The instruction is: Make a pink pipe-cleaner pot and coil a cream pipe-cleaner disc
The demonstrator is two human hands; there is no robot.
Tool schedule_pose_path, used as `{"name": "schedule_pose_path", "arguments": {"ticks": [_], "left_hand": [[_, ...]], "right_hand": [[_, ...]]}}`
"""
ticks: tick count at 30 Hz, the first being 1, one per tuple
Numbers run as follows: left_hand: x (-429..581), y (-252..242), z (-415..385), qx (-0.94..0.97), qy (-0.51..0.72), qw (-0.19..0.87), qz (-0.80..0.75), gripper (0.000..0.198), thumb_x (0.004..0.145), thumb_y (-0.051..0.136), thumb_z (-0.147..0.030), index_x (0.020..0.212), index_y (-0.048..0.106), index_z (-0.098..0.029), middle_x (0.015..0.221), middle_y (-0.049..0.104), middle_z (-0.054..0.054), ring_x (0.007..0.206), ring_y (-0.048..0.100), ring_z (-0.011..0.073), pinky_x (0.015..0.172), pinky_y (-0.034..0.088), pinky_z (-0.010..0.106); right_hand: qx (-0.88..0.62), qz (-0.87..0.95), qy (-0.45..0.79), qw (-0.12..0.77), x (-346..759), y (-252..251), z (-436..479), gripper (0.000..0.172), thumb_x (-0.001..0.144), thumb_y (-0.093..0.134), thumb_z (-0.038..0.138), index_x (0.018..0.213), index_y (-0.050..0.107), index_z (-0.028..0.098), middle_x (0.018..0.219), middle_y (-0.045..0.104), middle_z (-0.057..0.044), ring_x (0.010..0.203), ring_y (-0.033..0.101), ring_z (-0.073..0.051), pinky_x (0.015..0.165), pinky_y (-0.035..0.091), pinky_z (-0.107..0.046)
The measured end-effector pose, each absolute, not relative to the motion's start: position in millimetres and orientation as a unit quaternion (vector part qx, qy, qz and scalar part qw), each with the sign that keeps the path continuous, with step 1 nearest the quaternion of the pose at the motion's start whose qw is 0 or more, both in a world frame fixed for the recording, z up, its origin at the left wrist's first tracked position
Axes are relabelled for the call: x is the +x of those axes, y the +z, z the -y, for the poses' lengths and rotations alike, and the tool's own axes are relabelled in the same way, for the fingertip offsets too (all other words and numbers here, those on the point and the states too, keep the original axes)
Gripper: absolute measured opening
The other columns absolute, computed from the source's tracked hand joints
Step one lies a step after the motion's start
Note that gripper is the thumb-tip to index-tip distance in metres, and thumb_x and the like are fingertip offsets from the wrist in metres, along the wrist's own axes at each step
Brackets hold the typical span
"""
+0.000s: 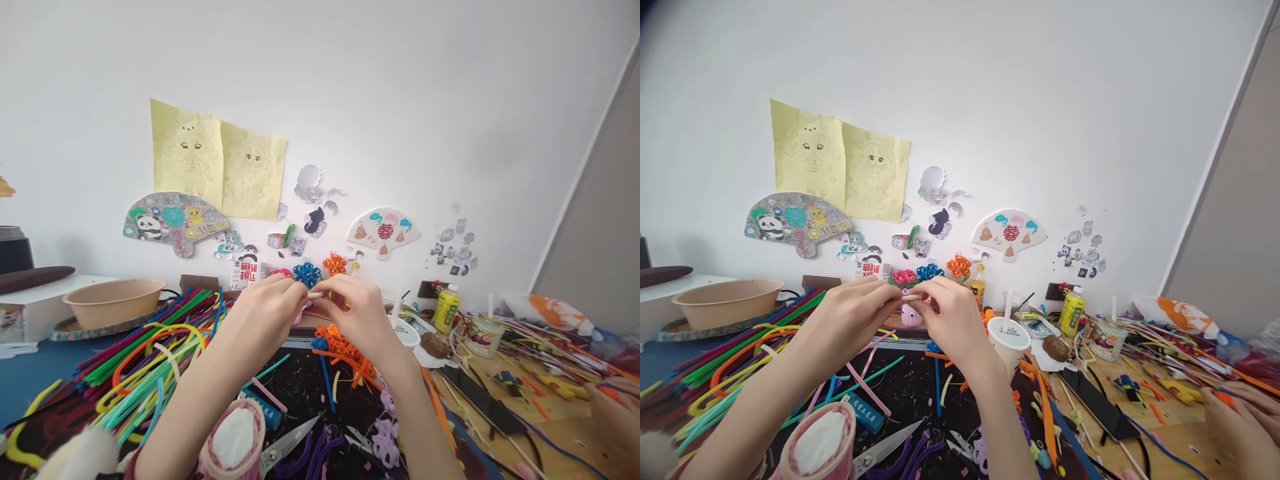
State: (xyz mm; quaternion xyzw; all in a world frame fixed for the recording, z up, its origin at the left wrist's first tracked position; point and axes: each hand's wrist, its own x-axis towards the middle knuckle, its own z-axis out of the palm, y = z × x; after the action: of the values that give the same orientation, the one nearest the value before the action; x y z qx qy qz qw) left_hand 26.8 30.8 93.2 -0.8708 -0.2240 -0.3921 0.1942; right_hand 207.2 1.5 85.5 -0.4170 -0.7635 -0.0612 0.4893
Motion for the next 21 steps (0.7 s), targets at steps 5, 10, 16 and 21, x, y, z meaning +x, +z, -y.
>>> {"name": "schedule_pose_path", "arguments": {"ticks": [5, 10, 16, 21], "left_hand": [[27.8, 92.3, -27.3, -0.876, -0.323, 0.271, 0.236, 0.022, 0.094, 0.05, -0.015, 0.073, 0.057, -0.015, 0.067, 0.058, 0.002, 0.061, 0.053, 0.0169, 0.053, 0.037, 0.028], [30.6, 90.7, -27.5, -0.878, -0.319, 0.269, 0.233, 0.021, 0.093, 0.053, -0.015, 0.072, 0.056, -0.016, 0.063, 0.055, 0.0, 0.055, 0.052, 0.0168, 0.049, 0.034, 0.028], [28.5, 92.5, -28.4, -0.89, -0.31, 0.252, 0.219, 0.019, 0.091, 0.059, -0.016, 0.072, 0.059, -0.016, 0.07, 0.059, 0.001, 0.063, 0.056, 0.018, 0.053, 0.037, 0.029], [24.8, 95.3, -29.2, -0.877, -0.404, 0.164, 0.202, 0.018, 0.093, 0.056, -0.018, 0.078, 0.065, -0.014, 0.067, 0.061, 0.0, 0.06, 0.055, 0.0143, 0.055, 0.039, 0.026]], "right_hand": [[-0.38, 0.793, -0.216, 0.424, 207.0, 84.4, 2.9, 0.024, 0.092, 0.05, 0.007, 0.085, 0.07, 0.016, 0.08, 0.071, -0.007, 0.074, 0.063, -0.019, 0.068, 0.048, -0.03], [-0.372, 0.782, -0.247, 0.434, 209.2, 79.2, 0.8, 0.027, 0.086, 0.047, 0.003, 0.075, 0.069, 0.015, 0.067, 0.068, -0.006, 0.062, 0.062, -0.018, 0.058, 0.045, -0.028], [-0.373, 0.768, -0.212, 0.474, 208.6, 82.8, 3.3, 0.024, 0.084, 0.053, 0.003, 0.072, 0.069, 0.016, 0.066, 0.069, -0.004, 0.06, 0.061, -0.016, 0.056, 0.045, -0.026], [-0.39, 0.738, -0.072, 0.547, 210.3, 87.8, 8.1, 0.01, 0.08, 0.068, 0.012, 0.072, 0.071, 0.018, 0.067, 0.072, -0.003, 0.057, 0.063, -0.016, 0.054, 0.05, -0.026]]}}
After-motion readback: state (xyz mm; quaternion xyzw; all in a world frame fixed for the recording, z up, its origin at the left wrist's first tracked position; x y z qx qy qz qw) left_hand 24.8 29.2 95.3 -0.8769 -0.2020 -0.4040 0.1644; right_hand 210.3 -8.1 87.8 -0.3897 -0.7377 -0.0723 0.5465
